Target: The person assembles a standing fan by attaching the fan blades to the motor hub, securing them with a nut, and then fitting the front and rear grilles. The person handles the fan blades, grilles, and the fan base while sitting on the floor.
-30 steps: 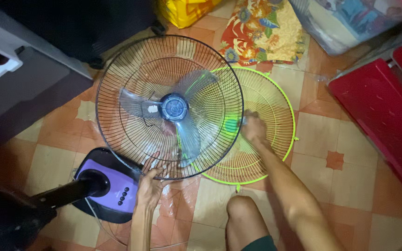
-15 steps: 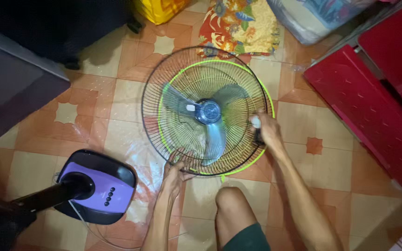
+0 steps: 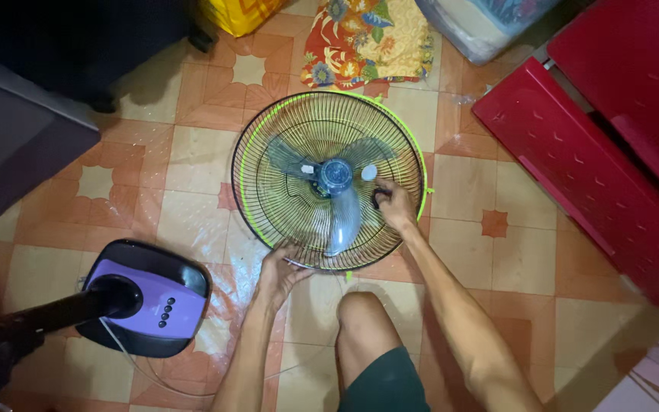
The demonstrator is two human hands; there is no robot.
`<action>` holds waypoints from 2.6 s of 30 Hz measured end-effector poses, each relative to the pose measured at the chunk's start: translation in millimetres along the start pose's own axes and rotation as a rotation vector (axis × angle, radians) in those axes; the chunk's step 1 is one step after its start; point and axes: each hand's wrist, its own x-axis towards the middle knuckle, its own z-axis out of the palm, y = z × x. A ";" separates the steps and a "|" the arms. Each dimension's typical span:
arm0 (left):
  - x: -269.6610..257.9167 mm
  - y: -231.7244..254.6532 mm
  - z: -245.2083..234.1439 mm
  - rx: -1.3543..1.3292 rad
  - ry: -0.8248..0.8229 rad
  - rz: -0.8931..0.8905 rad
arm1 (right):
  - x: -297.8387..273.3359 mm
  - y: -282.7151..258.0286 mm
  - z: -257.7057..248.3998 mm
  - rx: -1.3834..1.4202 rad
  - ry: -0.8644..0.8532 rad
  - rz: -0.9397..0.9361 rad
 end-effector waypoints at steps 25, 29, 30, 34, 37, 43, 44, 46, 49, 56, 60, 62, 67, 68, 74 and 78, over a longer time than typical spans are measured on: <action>-14.1 -14.9 -83.1 0.347 0.380 0.220 | -78.0 -87.9 -23.8 -0.582 0.370 0.196; 13.3 1.3 -67.3 0.499 0.380 0.108 | -53.6 -32.4 -49.8 -0.217 0.246 0.541; 22.9 1.4 -67.1 0.507 0.373 0.086 | -46.1 -19.4 -50.5 -0.088 0.178 0.654; 64.0 -10.1 -78.5 0.479 0.317 0.124 | -55.1 8.5 -42.3 -0.187 0.135 0.414; 63.7 -27.6 -84.2 0.515 0.368 0.149 | -54.9 21.2 -43.9 -0.172 0.121 0.358; 3.0 -22.3 -91.4 0.360 0.426 0.252 | -50.2 -7.5 -29.6 -0.066 -0.067 0.280; -5.4 -22.7 -96.4 0.317 0.437 0.261 | -56.5 -19.9 -21.3 -0.045 -0.077 0.266; -24.3 -22.6 -114.9 0.300 0.461 0.298 | -72.2 -47.6 -5.9 -0.059 -0.125 0.310; -45.5 -23.3 -148.5 0.290 0.528 0.318 | -88.2 -82.4 12.3 -0.146 -0.226 0.360; -68.7 -39.3 -222.6 0.201 0.472 0.380 | -126.3 -122.1 53.8 -0.637 -0.081 -0.114; -91.4 -50.4 -226.2 0.117 0.392 0.375 | -144.6 -128.4 93.6 -0.704 0.012 -0.481; -111.7 -59.0 -221.4 0.041 0.312 0.447 | -139.2 -121.0 131.3 -0.503 -0.190 -0.227; -158.0 -78.0 -204.2 -0.121 0.323 0.400 | -134.8 -108.1 195.4 -0.238 -0.398 0.231; -164.8 -78.9 -203.2 -0.151 0.332 0.399 | -136.7 -108.3 202.7 -0.135 -0.432 0.315; -163.2 -85.1 -207.9 -0.209 0.462 0.364 | -120.4 -89.5 218.3 0.189 -0.536 0.460; -138.0 -77.1 -197.9 -0.263 0.459 0.411 | -120.9 -81.0 195.3 0.394 -0.508 0.430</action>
